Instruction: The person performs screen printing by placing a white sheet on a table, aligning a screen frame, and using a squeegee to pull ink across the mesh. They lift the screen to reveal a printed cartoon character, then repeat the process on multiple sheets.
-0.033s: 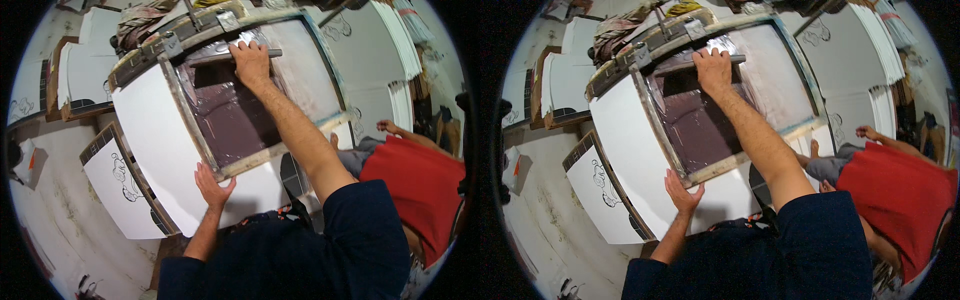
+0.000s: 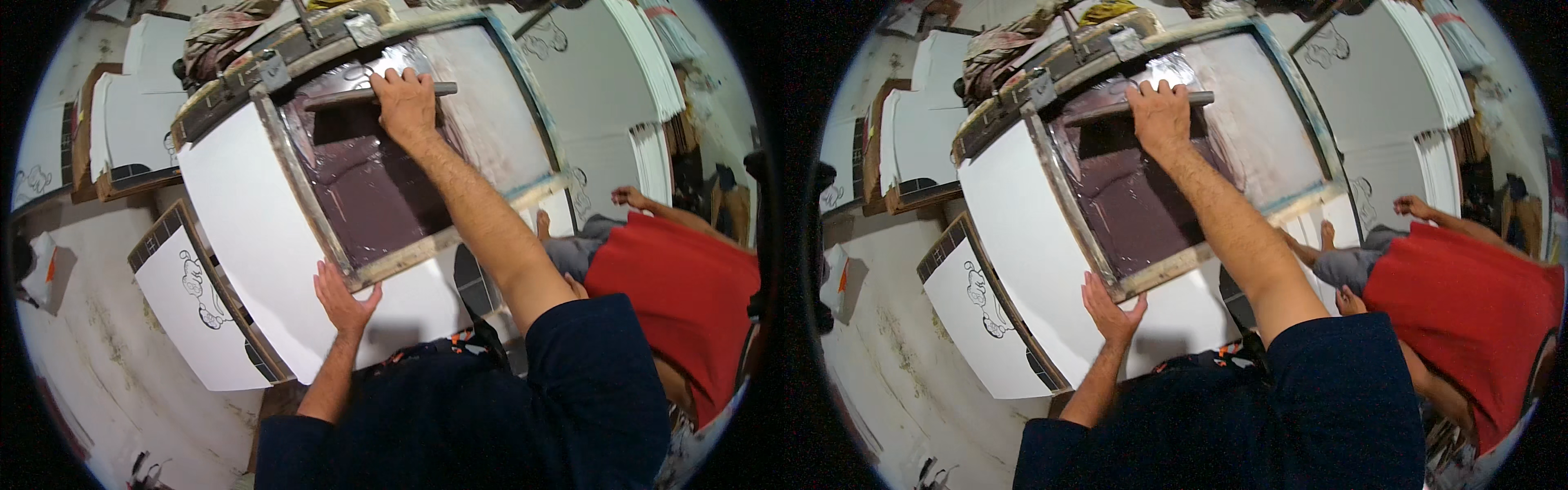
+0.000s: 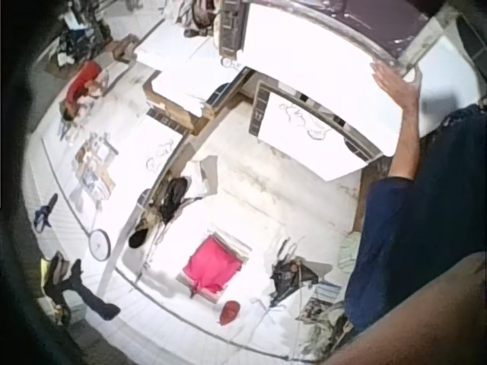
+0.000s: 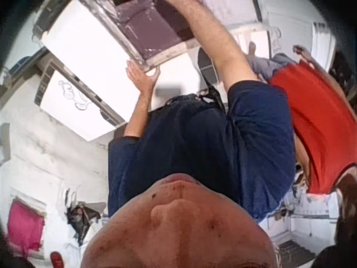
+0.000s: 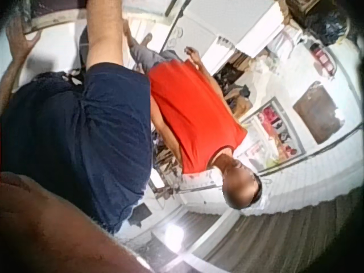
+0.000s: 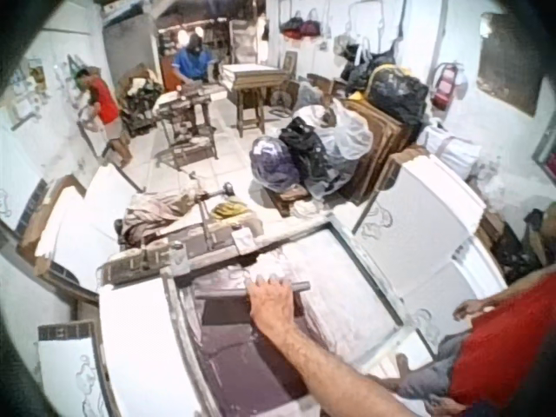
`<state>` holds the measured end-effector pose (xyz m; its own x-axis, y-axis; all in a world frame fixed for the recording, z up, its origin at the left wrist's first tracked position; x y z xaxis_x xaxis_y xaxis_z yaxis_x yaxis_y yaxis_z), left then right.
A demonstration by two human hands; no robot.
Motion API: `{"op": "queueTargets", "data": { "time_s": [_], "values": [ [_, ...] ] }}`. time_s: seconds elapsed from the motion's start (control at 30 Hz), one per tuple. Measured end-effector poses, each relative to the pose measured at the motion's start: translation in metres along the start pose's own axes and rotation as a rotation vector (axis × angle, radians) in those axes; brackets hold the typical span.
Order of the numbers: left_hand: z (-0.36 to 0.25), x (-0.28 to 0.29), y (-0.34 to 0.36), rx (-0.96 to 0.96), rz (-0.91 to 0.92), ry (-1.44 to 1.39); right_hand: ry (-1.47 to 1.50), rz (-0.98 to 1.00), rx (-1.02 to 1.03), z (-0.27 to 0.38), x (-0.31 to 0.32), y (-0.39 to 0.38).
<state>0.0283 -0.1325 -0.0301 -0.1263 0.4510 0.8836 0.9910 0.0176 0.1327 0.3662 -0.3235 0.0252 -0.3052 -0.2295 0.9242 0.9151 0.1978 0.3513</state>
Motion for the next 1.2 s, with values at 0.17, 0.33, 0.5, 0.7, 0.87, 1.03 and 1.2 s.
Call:
{"op": "queueTargets", "data": {
  "time_s": [0.17, 0.33, 0.5, 0.7, 0.87, 1.03, 1.2],
  "values": [
    [0.002, -0.005, 0.003, 0.03, -0.013, 0.0, -0.023, -0.032, -0.126, -0.002, 0.027, -0.078],
    [0.002, -0.005, 0.004, 0.032, -0.015, -0.013, -0.054, 0.032, -0.276, 0.001, 0.061, -0.146],
    [0.001, -0.002, 0.003, -0.011, -0.037, -0.032, -0.013, 0.102, -0.132, 0.015, 0.068, -0.146],
    [0.004, -0.003, 0.004, 0.001, -0.013, -0.002, 0.008, 0.14, 0.033, -0.001, 0.055, -0.091],
    [0.004, -0.001, 0.005, 0.013, -0.025, -0.002, 0.024, -0.092, 0.179, 0.011, 0.021, 0.002],
    [0.002, -0.001, 0.005, 0.001, -0.036, -0.02, -0.045, -0.058, 0.296, 0.029, -0.016, 0.061],
    [0.003, -0.001, 0.005, 0.006, -0.023, -0.038, -0.049, 0.115, 0.282, 0.029, 0.024, -0.021]
  ]
}}
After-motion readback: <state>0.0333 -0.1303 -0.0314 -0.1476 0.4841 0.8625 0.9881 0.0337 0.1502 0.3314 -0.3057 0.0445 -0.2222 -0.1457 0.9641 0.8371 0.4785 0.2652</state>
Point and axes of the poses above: each hand's wrist, its own y-axis towards the middle knuckle, its own x-axis out of the back of the hand, z = x × y, the point moved 5 cm from there along y, towards the middle knuckle, and after that the axes turned 6 degrees about -y, right-handed, at the moved point
